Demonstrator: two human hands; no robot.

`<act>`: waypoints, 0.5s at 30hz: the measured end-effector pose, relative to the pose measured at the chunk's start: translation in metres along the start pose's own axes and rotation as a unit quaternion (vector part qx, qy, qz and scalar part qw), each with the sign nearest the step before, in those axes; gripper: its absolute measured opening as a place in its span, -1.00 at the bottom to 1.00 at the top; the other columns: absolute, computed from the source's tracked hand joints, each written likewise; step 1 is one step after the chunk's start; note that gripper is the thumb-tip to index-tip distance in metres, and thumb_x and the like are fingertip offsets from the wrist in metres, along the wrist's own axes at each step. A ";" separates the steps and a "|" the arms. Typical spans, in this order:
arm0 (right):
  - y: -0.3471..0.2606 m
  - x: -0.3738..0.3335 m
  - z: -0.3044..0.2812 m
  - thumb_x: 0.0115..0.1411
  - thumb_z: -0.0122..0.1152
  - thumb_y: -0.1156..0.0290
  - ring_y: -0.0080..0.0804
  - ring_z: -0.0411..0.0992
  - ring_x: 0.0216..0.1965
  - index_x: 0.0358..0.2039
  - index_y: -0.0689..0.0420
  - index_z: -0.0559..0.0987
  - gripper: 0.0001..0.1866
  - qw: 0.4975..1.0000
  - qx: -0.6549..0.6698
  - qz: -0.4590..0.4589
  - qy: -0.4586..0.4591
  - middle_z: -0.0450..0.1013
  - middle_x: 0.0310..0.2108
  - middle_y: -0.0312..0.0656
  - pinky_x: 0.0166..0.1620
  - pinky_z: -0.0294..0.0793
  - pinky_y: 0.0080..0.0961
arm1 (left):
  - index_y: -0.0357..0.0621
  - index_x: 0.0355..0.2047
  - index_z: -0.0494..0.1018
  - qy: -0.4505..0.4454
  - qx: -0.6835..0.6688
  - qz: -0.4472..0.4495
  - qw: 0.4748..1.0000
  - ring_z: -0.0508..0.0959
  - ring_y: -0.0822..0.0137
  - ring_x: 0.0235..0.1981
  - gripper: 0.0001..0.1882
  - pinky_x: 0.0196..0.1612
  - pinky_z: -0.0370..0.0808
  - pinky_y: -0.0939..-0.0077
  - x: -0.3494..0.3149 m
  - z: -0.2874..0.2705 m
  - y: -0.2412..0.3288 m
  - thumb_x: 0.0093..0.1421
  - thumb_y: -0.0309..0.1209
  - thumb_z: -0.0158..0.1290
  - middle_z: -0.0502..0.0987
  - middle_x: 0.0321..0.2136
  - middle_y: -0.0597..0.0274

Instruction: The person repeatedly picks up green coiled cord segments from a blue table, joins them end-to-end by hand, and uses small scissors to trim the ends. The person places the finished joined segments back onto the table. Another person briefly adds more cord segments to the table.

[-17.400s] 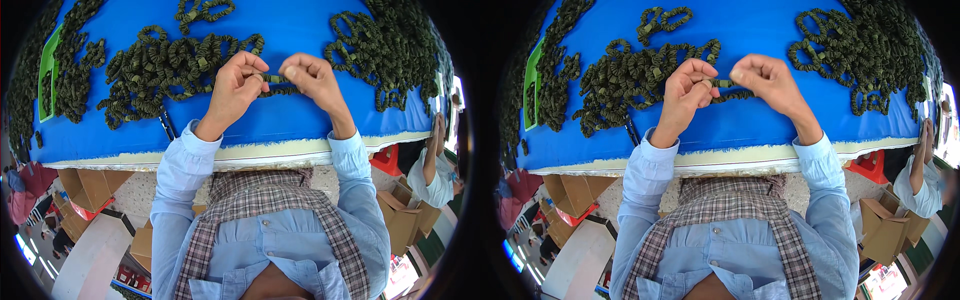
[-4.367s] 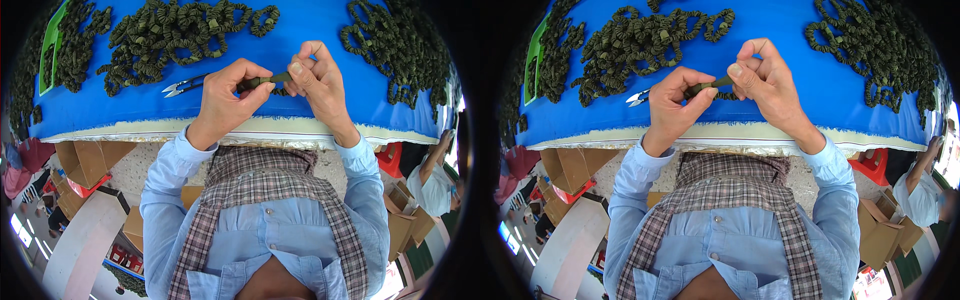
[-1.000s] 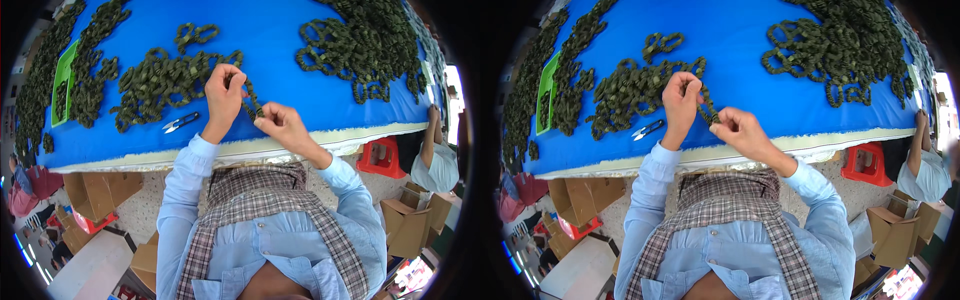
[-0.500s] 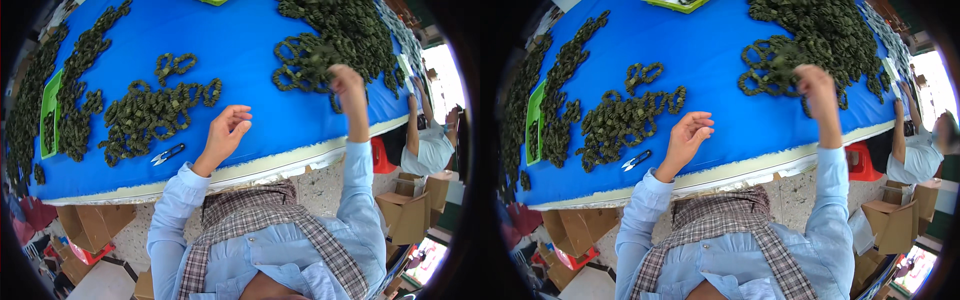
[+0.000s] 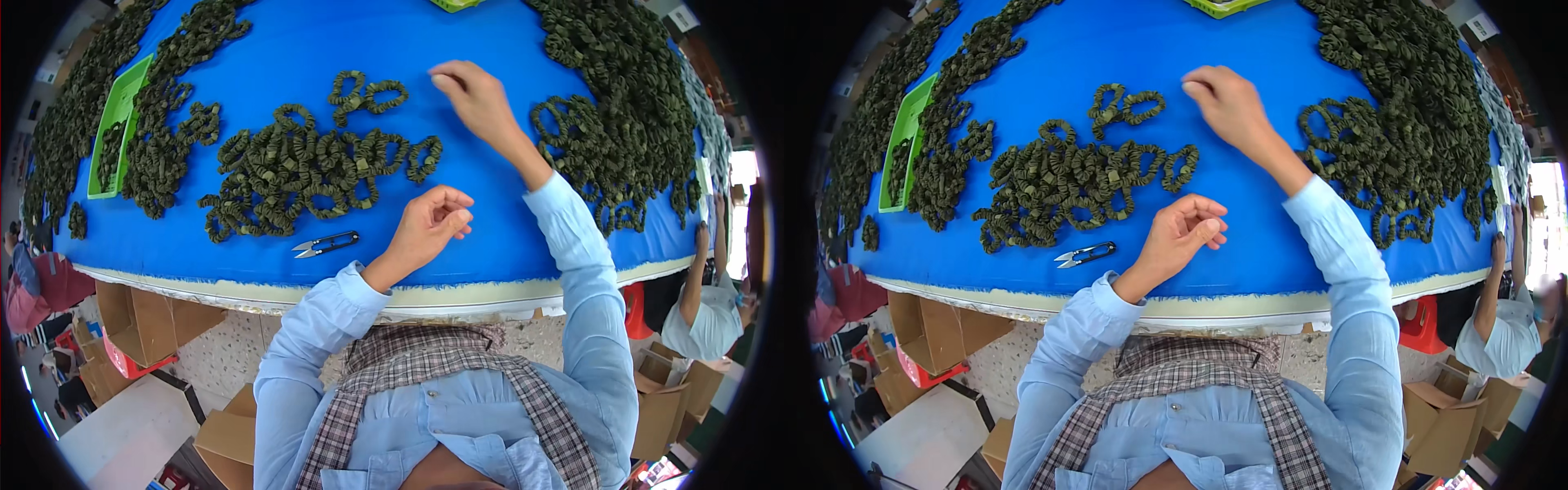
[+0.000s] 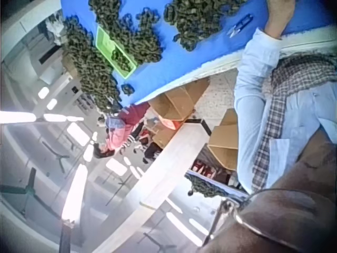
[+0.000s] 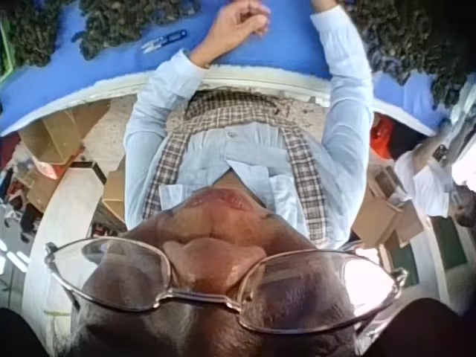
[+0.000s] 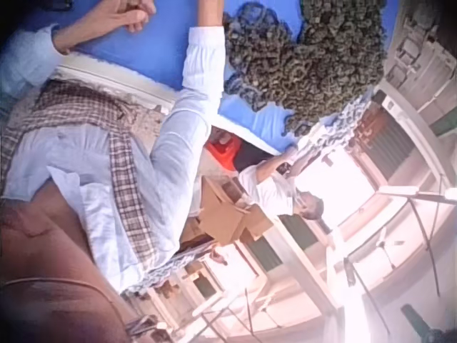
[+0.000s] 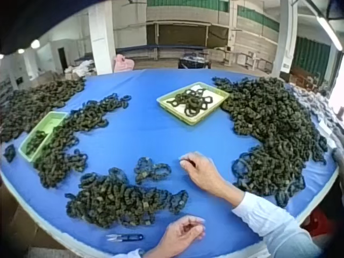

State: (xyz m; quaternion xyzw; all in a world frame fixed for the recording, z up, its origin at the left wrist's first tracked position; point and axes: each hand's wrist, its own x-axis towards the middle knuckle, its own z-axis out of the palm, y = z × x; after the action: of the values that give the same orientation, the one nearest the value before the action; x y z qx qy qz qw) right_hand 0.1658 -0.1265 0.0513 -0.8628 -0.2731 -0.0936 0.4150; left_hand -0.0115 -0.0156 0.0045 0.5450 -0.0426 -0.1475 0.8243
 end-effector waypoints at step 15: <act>0.010 0.003 0.025 0.11 0.28 0.27 -0.32 0.42 -0.35 -0.26 0.20 0.57 -0.72 0.984 -0.042 0.026 -0.169 0.44 -0.35 -0.11 -0.23 0.43 -0.39 | -0.31 -0.11 0.38 0.157 0.005 0.110 0.981 0.57 0.38 -0.36 -0.81 -0.31 0.55 0.54 0.000 -0.002 0.008 0.28 -0.53 -0.03 0.49 -0.30 0.12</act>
State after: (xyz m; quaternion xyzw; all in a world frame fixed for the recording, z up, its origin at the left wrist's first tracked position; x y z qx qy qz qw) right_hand 0.1723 -0.1109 0.0294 -0.8897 -0.3127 0.0533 0.3284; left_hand -0.0093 -0.0114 0.0111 0.5578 0.0270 0.0314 0.8289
